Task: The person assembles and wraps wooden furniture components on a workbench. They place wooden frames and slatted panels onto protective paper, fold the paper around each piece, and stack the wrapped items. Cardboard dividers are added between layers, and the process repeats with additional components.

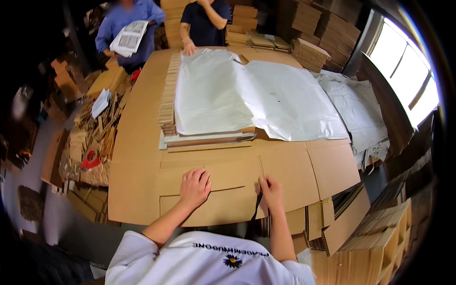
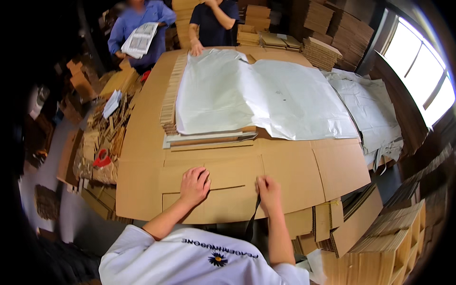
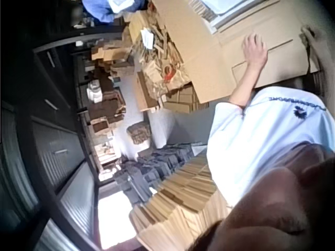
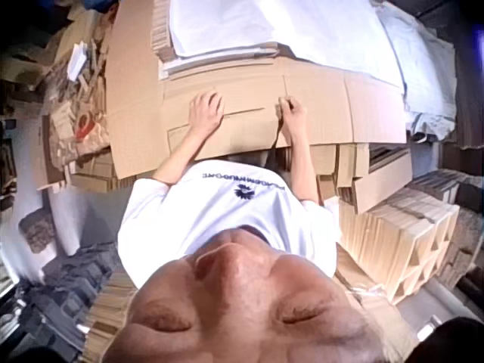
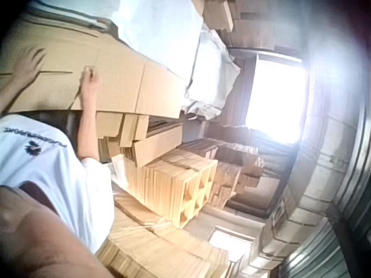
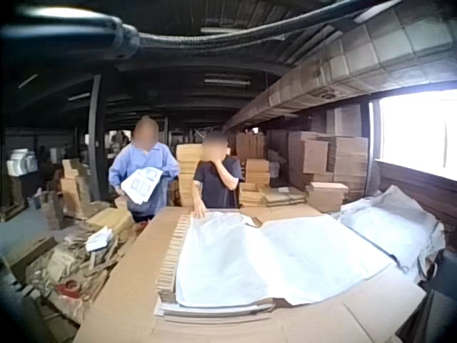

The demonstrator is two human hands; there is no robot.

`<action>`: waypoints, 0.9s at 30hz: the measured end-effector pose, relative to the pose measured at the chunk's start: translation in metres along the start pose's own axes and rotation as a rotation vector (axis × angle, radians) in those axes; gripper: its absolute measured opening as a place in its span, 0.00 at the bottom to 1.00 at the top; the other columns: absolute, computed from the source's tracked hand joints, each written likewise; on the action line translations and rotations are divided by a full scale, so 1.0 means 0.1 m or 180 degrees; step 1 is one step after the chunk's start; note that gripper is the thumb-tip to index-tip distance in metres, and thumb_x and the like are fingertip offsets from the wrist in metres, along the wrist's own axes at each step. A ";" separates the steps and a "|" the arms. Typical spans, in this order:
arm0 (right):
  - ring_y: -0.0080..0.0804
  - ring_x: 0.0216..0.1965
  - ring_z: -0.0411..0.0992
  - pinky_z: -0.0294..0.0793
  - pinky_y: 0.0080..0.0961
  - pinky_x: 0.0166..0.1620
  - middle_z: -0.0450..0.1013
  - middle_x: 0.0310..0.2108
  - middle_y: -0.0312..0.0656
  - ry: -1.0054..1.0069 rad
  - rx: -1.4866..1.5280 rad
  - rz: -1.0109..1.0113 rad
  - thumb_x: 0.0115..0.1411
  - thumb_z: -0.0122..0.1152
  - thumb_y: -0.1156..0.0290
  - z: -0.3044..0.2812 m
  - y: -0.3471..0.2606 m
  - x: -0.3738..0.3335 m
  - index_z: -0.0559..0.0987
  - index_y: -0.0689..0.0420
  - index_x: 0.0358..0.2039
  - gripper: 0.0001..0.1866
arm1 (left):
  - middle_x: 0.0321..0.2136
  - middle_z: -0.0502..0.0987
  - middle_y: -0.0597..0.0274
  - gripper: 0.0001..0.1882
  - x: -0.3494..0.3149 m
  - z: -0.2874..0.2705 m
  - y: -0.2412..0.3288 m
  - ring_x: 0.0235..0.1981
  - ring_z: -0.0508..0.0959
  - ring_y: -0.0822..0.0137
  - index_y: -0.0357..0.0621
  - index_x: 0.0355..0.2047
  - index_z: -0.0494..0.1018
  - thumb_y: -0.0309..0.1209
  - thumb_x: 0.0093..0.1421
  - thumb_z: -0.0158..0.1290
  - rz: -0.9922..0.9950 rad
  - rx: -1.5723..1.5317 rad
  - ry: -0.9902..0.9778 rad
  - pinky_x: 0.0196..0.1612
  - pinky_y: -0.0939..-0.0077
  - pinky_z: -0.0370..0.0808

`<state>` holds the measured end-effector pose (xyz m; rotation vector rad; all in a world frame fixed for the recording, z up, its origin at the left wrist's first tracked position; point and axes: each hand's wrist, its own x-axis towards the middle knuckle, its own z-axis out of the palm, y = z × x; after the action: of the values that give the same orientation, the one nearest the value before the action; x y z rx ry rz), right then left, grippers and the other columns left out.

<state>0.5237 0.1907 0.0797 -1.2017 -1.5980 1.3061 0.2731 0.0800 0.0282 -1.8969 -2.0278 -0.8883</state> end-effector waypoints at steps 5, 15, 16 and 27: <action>0.20 0.18 0.65 0.66 0.18 0.23 0.70 0.21 0.32 0.0216 0.1378 0.0596 0.69 0.53 0.58 0.31 0.33 0.81 0.75 0.59 0.34 0.16 | 0.44 0.74 0.59 0.19 0.24 -0.20 -0.36 0.49 0.71 0.53 0.45 0.45 0.73 0.31 0.53 0.59 -0.0107 -0.0948 0.0400 0.51 0.56 0.67; 0.22 0.16 0.63 0.62 0.19 0.19 0.66 0.16 0.33 0.0173 0.2592 0.1384 0.63 0.58 0.47 0.38 0.08 1.81 0.73 0.57 0.32 0.23 | 0.67 0.54 0.46 0.34 1.89 -0.94 -1.07 0.62 0.63 0.43 0.57 0.61 0.67 0.38 0.52 0.62 -0.1207 0.0866 0.0466 0.60 0.52 0.65; 0.22 0.17 0.63 0.62 0.20 0.20 0.65 0.16 0.33 0.0598 0.2286 0.1081 0.63 0.59 0.50 0.40 0.18 1.79 0.72 0.57 0.29 0.21 | 0.68 0.51 0.45 0.35 2.01 -0.94 -1.11 0.63 0.63 0.42 0.59 0.62 0.66 0.38 0.52 0.61 -0.1427 0.0734 0.0096 0.60 0.53 0.66; 0.49 0.50 0.70 0.69 0.42 0.53 0.74 0.50 0.47 -0.0225 -0.1820 -0.3053 0.57 0.55 0.73 2.48 -0.80 1.68 0.75 0.61 0.50 0.19 | 0.70 0.46 0.46 0.33 2.14 -0.49 -1.71 0.57 0.72 0.47 0.60 0.66 0.59 0.43 0.60 0.52 -0.1920 -0.0086 -0.0648 0.55 0.55 0.72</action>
<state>0.2264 0.2765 0.1018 -0.4973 -2.2577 0.2804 0.0675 0.2323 0.1373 -1.4405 -2.7954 -0.8676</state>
